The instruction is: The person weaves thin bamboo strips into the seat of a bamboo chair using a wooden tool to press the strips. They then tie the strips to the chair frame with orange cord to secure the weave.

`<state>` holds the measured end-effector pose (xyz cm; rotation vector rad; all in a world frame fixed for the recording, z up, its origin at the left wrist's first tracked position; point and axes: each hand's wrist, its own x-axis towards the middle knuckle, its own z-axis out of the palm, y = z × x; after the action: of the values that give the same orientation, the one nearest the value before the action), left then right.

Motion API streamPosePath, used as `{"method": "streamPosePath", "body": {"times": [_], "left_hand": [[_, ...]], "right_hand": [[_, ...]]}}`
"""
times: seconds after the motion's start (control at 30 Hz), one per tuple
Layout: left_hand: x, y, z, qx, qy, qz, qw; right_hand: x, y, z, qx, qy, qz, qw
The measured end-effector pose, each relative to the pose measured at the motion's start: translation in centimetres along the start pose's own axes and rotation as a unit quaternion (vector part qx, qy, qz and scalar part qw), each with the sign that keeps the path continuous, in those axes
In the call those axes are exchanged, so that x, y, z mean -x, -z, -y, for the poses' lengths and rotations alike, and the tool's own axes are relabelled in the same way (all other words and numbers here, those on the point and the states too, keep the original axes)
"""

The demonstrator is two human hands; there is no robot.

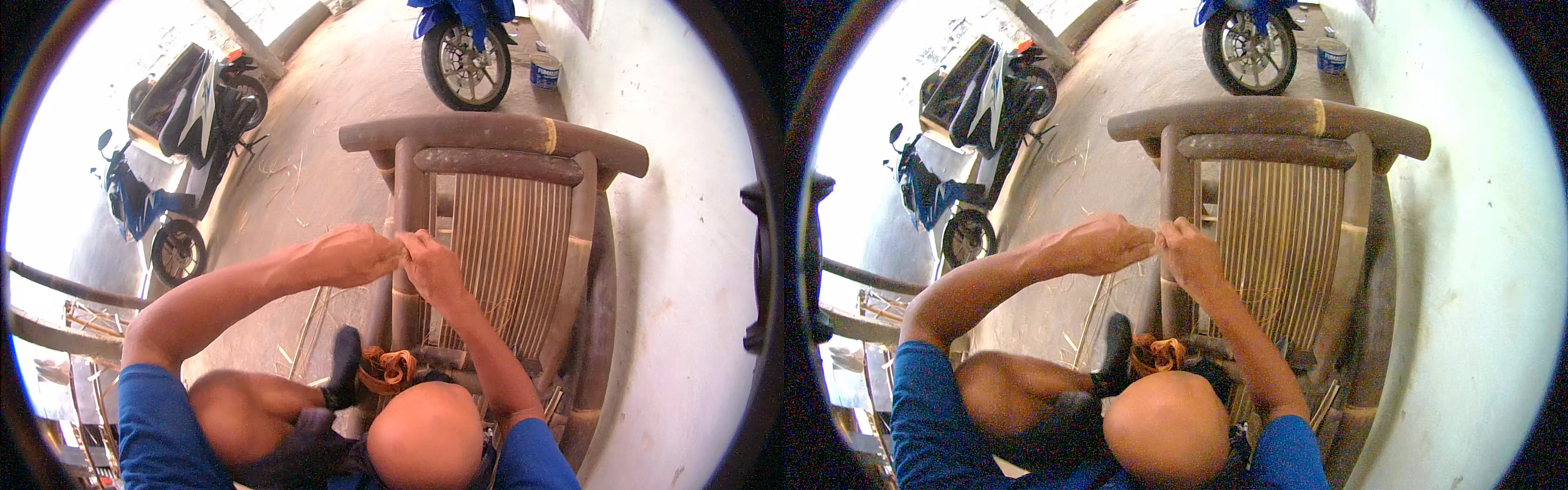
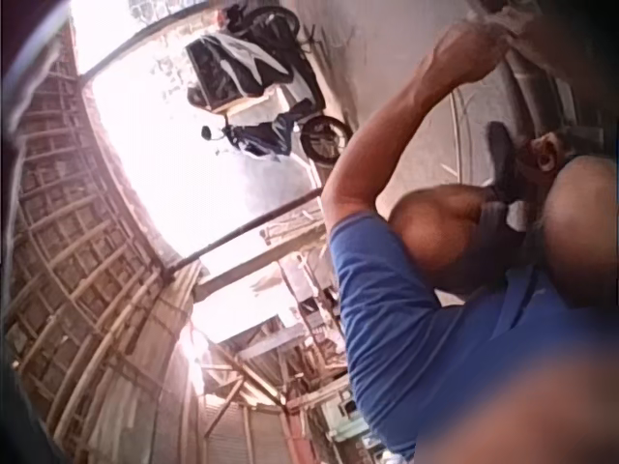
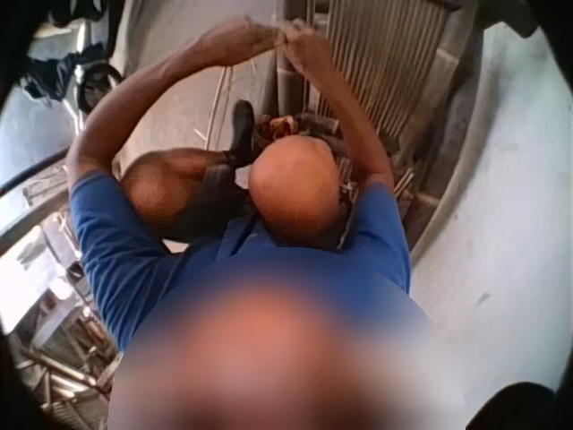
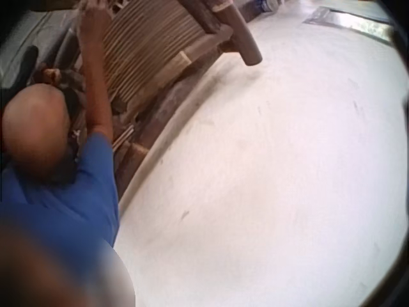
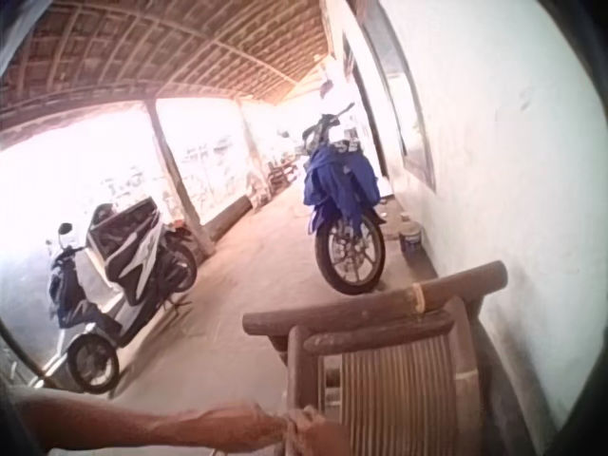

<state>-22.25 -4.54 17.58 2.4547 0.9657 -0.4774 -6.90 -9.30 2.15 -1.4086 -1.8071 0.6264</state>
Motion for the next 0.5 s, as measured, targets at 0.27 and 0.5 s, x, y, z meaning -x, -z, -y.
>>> {"method": "streamPosePath", "body": {"times": [0.27, 0.5], "left_hand": [[-3.4, 0.5, 4.6, -0.003, -0.147, -0.207, 0.967], [-11.0, -5.2, 8.5, -0.23, -0.287, -0.23, 0.901]], "right_hand": [[3.8, 7.8, 0.0, -0.366, -0.138, -0.126, 0.912], [5.8, 13.5, 3.4, -0.387, -0.144, -0.174, 0.894]]}}
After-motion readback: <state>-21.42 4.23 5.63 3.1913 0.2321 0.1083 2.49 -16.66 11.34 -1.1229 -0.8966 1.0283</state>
